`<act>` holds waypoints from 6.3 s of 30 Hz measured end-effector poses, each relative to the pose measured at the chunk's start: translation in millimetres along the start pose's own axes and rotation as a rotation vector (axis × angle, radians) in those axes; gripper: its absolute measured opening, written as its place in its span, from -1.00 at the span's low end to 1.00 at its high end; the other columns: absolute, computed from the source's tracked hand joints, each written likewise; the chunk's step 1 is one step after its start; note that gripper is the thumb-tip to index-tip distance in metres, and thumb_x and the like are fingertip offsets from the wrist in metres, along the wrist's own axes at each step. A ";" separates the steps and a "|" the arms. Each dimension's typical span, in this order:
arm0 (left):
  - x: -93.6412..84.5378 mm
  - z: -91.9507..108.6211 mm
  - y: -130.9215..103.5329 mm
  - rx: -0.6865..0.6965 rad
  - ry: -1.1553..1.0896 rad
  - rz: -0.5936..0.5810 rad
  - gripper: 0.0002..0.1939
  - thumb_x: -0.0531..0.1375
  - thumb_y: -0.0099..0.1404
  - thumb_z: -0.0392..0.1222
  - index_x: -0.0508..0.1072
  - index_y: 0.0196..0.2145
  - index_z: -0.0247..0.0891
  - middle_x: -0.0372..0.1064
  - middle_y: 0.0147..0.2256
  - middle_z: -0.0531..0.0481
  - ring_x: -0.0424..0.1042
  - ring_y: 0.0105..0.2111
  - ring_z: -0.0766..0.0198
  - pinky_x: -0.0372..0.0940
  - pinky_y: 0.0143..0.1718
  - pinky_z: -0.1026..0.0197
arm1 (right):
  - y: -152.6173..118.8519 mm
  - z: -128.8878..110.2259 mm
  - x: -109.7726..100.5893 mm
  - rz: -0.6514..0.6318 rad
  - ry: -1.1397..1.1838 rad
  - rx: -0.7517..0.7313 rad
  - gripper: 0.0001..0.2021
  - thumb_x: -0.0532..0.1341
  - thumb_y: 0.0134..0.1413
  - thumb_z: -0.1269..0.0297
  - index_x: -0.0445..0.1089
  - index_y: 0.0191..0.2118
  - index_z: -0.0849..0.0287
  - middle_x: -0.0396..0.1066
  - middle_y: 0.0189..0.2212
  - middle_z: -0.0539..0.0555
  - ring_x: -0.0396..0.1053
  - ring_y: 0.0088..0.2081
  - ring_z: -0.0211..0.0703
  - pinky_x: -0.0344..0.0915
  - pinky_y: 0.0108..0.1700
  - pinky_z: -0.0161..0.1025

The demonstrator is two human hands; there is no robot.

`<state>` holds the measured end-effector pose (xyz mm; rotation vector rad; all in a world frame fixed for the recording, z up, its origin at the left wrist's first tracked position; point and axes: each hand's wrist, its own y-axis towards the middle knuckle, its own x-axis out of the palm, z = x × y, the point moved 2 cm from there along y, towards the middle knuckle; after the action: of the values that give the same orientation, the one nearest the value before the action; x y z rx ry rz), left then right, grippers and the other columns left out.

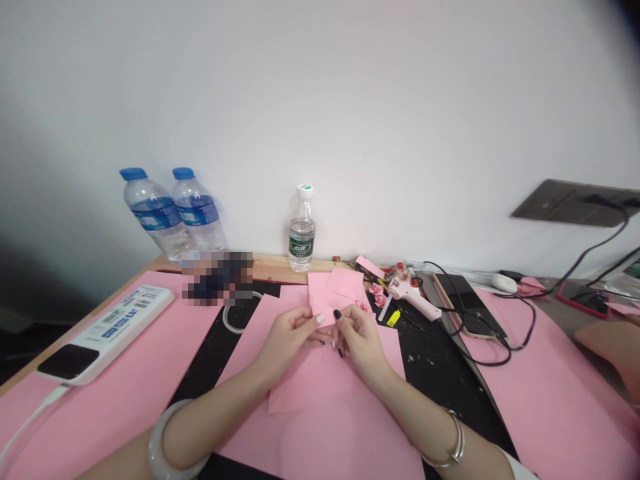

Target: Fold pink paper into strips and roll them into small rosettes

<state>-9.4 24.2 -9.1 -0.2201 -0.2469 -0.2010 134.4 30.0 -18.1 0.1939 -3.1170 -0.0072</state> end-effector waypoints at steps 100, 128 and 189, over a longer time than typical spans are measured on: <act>-2.9 11.3 -3.9 -0.028 0.089 -0.168 -0.67 0.23 0.17 0.08 0.27 -0.39 -0.23 0.40 -0.53 0.09 0.44 -0.52 0.29 0.34 -0.40 0.21 | -3.4 -9.4 -9.0 -0.062 -0.314 -0.225 -0.69 0.08 0.19 0.12 0.28 -0.51 0.16 0.21 -0.69 -0.06 0.18 -0.63 -0.27 0.09 -0.57 -0.33; -2.6 -2.4 -4.1 0.041 0.285 -0.235 -0.69 0.23 0.18 0.01 0.40 -0.53 -0.30 0.47 -0.56 -0.02 0.48 -0.51 0.22 0.35 -0.43 0.21 | -8.7 -16.5 -3.8 -0.177 -0.510 -0.308 -0.70 0.00 0.18 0.29 0.02 -0.58 0.11 0.06 -0.65 -0.09 0.05 -0.57 -0.28 -0.02 -0.51 -0.33; -16.8 8.8 0.6 0.198 0.271 -0.040 -0.69 0.10 0.33 0.00 0.30 -0.46 -0.27 0.14 -0.60 0.20 0.04 -0.72 0.52 -0.03 -0.68 0.40 | -1.5 -2.5 -3.2 -0.407 -0.063 -0.028 -0.50 0.10 0.12 -0.17 0.25 -0.56 0.18 0.23 -0.69 -0.08 0.14 -0.69 -0.34 0.03 -0.63 -0.36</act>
<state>-27.1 29.8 -5.3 0.0096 -0.0017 -0.2420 137.8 28.9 -15.7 0.8360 -3.0728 -0.0630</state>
